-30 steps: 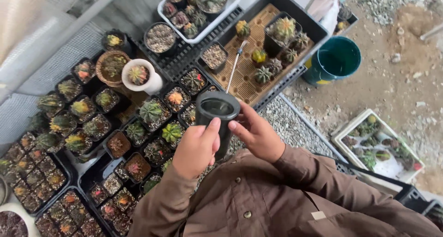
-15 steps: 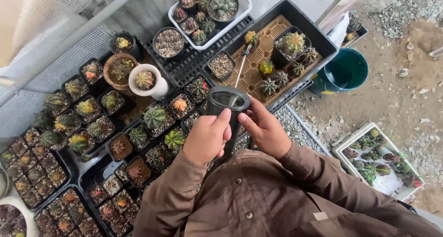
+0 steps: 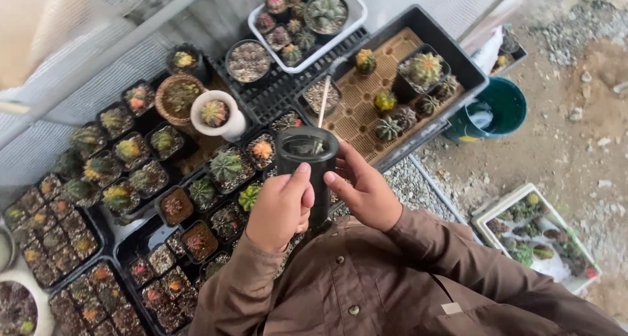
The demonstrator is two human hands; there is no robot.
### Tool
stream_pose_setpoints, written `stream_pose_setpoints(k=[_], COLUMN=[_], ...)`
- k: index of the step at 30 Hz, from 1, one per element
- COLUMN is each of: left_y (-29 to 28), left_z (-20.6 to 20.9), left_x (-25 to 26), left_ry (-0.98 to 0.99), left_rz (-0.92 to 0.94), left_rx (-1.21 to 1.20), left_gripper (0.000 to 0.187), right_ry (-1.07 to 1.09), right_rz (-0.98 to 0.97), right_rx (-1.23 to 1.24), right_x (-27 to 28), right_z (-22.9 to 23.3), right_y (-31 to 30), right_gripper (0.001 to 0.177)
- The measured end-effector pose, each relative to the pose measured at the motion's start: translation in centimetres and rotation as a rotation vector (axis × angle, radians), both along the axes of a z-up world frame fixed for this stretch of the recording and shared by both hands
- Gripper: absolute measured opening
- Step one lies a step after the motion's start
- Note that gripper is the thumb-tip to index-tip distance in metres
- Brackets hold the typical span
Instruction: Watering various small cactus plants in a nursery using a long-nozzled watering tool.
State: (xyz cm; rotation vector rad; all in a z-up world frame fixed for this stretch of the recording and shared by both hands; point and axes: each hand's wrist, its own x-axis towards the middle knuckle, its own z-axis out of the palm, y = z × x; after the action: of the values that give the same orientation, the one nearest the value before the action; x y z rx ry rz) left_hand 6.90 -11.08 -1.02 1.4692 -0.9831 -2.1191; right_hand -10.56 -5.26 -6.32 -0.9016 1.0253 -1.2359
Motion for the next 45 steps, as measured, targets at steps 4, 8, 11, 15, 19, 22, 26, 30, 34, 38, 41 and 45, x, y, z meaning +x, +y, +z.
stream_pose_setpoints(k=[4,8,11,15,19,22,26,30,34,38,41,45], left_y=[-0.3,-0.8,-1.0,-1.5,-1.9,-1.9,-1.9,-2.0,-1.9,-2.8,-2.8,-3.0], left_z=[-0.5,-0.8,-1.6,-2.3,-2.1,-2.3,-2.9,-2.9,-3.1,-2.7,-3.6,-4.7], left_x=[1.2,2.0,2.3,2.5,2.7,2.8,2.7,2.3,2.0,1.9,1.9,1.9], left_ry=[0.084,0.107,0.11,0.069,0.009,0.022,0.037,0.023,0.018,0.018,0.015,0.028], left_rz=[0.14,0.206,0.224,0.188,0.163,0.135,0.107,0.094,0.092,0.081,0.072,0.105], left_rx=[0.024,-0.01,-0.016,-0.1,-0.072,-0.083,-0.074,-0.039,-0.055,-0.024,0.032,0.104], left_gripper=[0.052,0.051,0.052,0.055,0.057,0.059,0.06,0.058,0.059,0.058,0.058,0.058], right_ry=[0.109,0.119,0.098,-0.014,0.03,0.032,0.092,0.047,0.096,0.162,0.147,0.023], right_rz=[0.087,0.112,0.104,0.134,0.107,0.105,0.094,0.053,0.042,0.056,0.064,0.032], right_rx=[-0.026,-0.148,-0.096,-0.07,-0.004,0.014,0.022,0.054,0.043,0.054,0.072,0.144], right_x=[1.3,2.7,3.2,3.6,3.7,3.6,3.5,3.3,2.7,2.1,1.9,2.3], right_z=[0.6,-0.4,-1.2,-0.7,-0.3,-0.4,-0.9,-1.6,-2.5,-3.8,-5.3,-5.4], right_y=[-1.5,-2.8,-3.3,-4.1,-4.5,-4.6,-4.7,-4.6,-4.4,-4.3,-4.3,-4.9], right_gripper=[0.065,0.069,0.072,0.072,0.072,0.068,0.066,0.068,0.067,0.065,0.067,0.072])
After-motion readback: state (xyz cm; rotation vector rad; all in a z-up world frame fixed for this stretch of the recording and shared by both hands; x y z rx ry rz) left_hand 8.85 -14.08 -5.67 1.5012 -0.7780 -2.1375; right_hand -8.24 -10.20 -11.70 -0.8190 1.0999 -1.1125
